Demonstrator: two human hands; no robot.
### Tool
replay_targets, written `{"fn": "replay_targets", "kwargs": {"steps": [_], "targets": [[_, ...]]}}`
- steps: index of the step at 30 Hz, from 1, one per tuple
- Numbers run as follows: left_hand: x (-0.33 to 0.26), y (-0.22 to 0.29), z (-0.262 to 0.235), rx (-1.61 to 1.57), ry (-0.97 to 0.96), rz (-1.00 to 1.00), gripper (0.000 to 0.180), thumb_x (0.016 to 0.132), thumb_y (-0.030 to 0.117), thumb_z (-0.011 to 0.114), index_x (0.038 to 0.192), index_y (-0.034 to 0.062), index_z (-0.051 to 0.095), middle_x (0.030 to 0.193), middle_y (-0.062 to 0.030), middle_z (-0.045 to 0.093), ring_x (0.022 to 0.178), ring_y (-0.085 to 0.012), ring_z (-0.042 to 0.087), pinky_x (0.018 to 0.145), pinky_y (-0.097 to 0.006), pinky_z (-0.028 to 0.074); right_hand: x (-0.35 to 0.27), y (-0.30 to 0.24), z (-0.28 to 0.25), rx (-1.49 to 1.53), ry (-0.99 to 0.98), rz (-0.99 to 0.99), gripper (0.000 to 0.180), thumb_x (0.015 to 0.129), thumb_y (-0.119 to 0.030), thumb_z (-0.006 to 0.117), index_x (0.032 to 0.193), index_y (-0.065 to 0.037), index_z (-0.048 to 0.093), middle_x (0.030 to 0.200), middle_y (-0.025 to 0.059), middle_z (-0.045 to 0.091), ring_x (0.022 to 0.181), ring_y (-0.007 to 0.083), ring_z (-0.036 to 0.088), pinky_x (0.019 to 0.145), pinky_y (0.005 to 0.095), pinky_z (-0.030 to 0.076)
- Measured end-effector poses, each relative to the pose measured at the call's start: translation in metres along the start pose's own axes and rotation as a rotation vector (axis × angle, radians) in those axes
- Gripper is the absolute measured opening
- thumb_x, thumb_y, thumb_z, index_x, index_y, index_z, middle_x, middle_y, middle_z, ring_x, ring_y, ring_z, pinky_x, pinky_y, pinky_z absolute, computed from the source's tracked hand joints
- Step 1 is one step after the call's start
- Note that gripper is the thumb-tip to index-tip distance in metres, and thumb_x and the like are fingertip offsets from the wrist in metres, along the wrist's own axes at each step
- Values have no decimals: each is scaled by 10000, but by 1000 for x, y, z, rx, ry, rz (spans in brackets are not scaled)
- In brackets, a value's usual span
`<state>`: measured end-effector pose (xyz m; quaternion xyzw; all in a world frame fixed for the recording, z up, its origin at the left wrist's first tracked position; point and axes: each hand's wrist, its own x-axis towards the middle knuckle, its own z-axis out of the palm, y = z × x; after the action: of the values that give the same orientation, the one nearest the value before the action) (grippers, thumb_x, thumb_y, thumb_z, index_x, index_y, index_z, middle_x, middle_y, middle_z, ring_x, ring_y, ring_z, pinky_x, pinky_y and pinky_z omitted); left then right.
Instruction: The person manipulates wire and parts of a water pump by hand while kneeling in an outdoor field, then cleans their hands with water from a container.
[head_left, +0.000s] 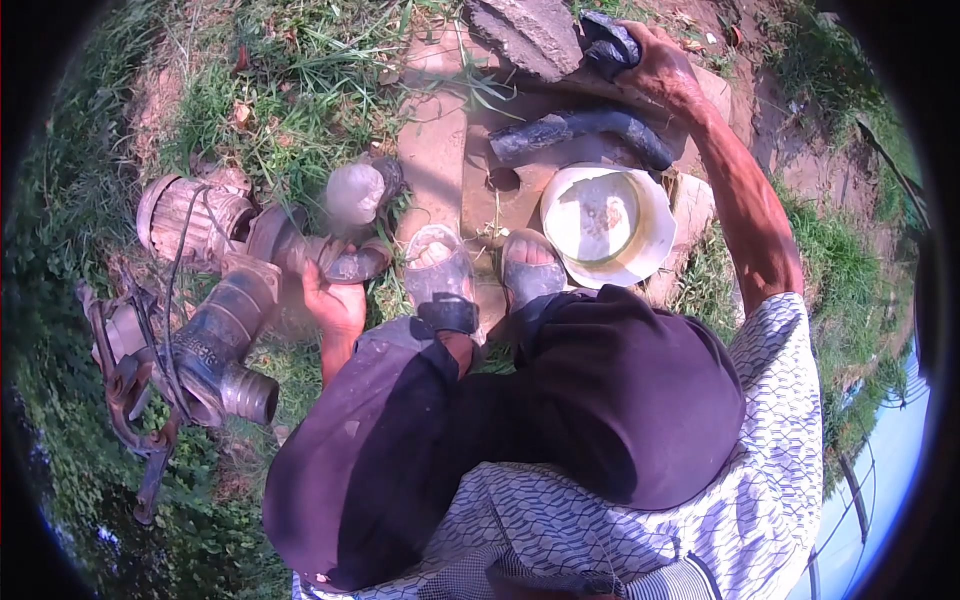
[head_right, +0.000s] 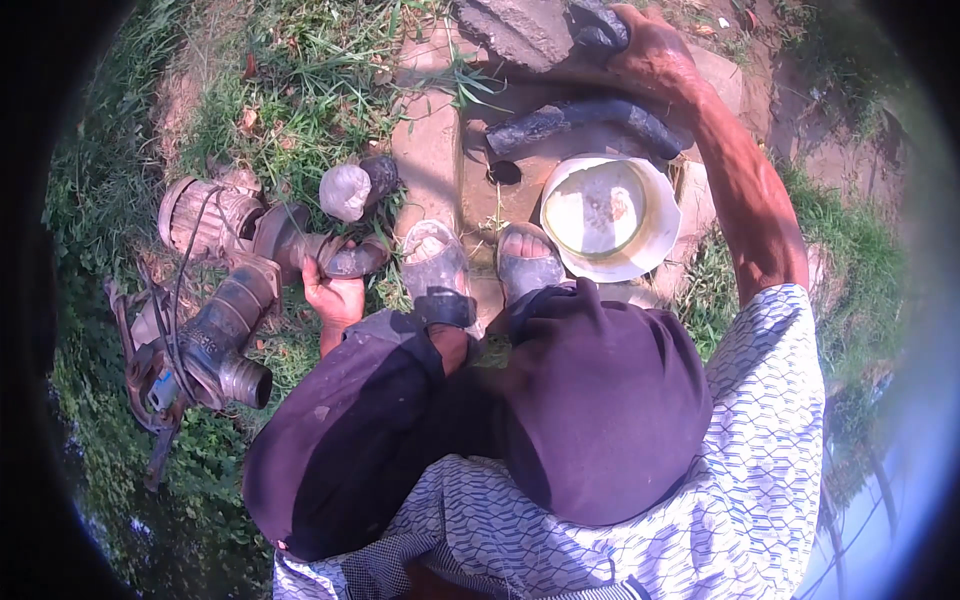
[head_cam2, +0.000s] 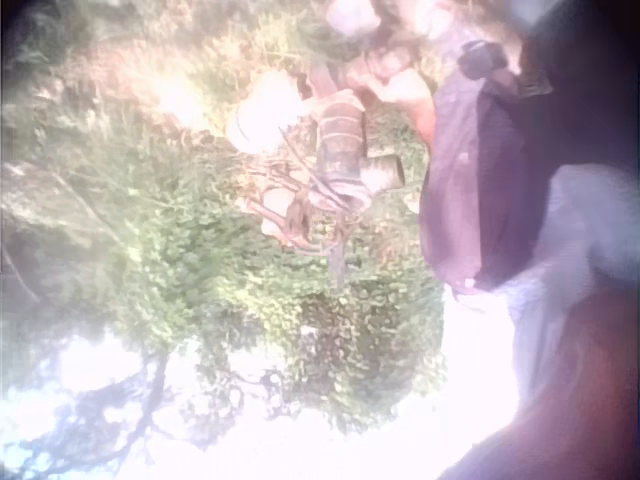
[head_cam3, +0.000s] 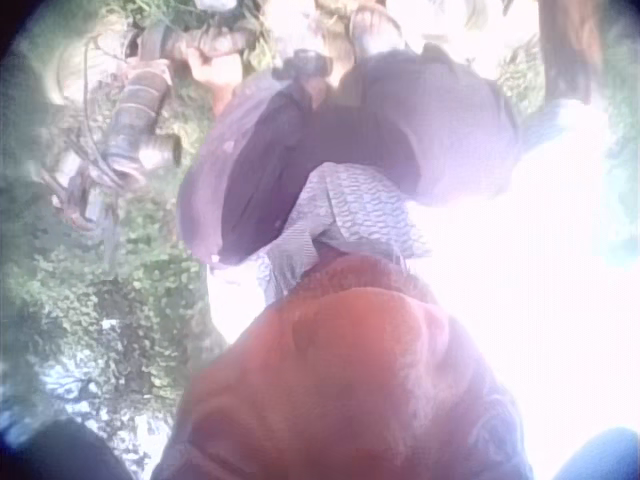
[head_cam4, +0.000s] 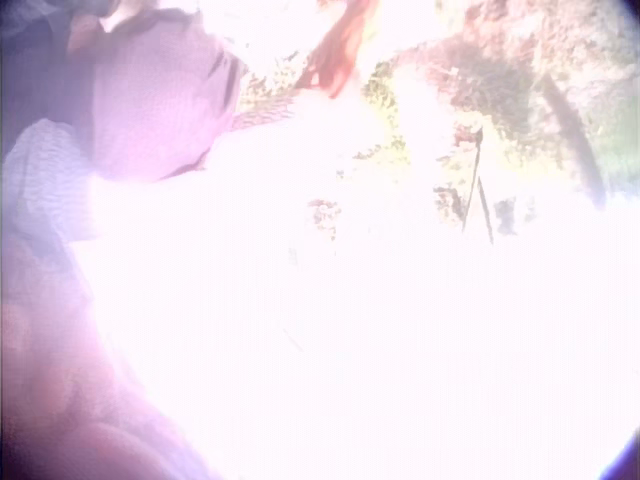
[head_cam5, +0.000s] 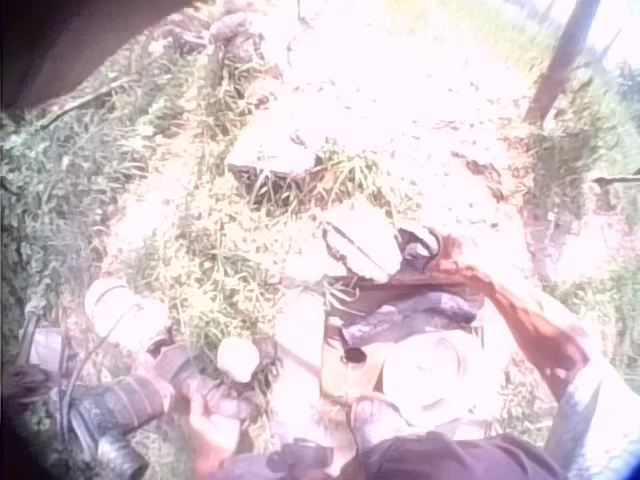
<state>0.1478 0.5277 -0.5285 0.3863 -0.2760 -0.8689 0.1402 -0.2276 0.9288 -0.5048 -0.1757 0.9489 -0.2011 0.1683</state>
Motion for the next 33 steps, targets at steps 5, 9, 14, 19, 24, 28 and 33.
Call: {"fn": "replay_targets", "kwargs": {"steps": [5, 9, 14, 19, 24, 28, 33], "targets": [[19, -21, 29, -24, -40, -45, 466, 953, 295, 503, 1332, 28, 461, 1324, -121, 540, 1233, -282, 499, 1062, -460, 371, -67, -30, -16, 200, 94, -5, 744, 580, -291, 817, 1224, -12, 572, 1137, 204, 625, 1069, 334, 602, 944, 371, 470], [14, -15, 13, -3, -26, 8, 470, 953, 297, 498, 1338, 30, 455, 1329, -126, 534, 1228, -284, 501, 1056, -459, 375, -91, -104, 48, 27, -466, -143, 596, 633, -271, 747, 1167, -80, 567, 1033, 242, 556, 990, 420, 591, 877, 464, 485], [15, -21, 18, -9, 3, -14, 486, 935, 306, 517, 1328, 26, 462, 1305, -135, 548, 1188, -293, 522, 1038, -457, 396, -87, -103, 141, -164, -540, -182, 452, 703, -214, 708, 1070, 6, 563, 1043, 271, 590, 961, 436, 624, 822, 491, 516], [14, -22, 14, -20, 16, 19, 489, 930, 302, 520, 1319, 11, 467, 1290, -144, 559, 1182, -298, 528, 1031, -466, 404, -85, -93, 187, -148, -578, -106, 554, 708, -242, 750, 1153, -15, 510, 1062, 274, 580, 964, 437, 621, 828, 506, 513], [12, -21, 20, -42, -14, -8, 483, 934, 297, 510, 1319, 8, 468, 1292, -144, 560, 1183, -298, 531, 1031, -467, 402, -79, -75, 192, -126, -616, -82, 481, 739, -263, 675, 1130, -25, 526, 1067, 281, 593, 974, 431, 620, 828, 489, 515], [11, -24, 23, 8, 23, 28, 458, 940, 315, 516, 1311, 48, 488, 1264, -119, 573, 1155, -295, 545, 1024, -458, 410, -88, -93, 185, -140, -569, 28, 462, 728, -159, 716, 1118, -3, 524, 1037, 257, 602, 983, 427, 627, 821, 481, 530], [14, -21, 22, 45, 16, 39, 450, 920, 346, 563, 1257, 53, 517, 1186, -114, 596, 1103, -291, 561, 1001, -456, 433, -85, -103, 167, -223, -538, -25, 354, 808, -118, 629, 1141, -21, 553, 1020, 253, 623, 960, 401, 644, 754, 474, 537]]}}
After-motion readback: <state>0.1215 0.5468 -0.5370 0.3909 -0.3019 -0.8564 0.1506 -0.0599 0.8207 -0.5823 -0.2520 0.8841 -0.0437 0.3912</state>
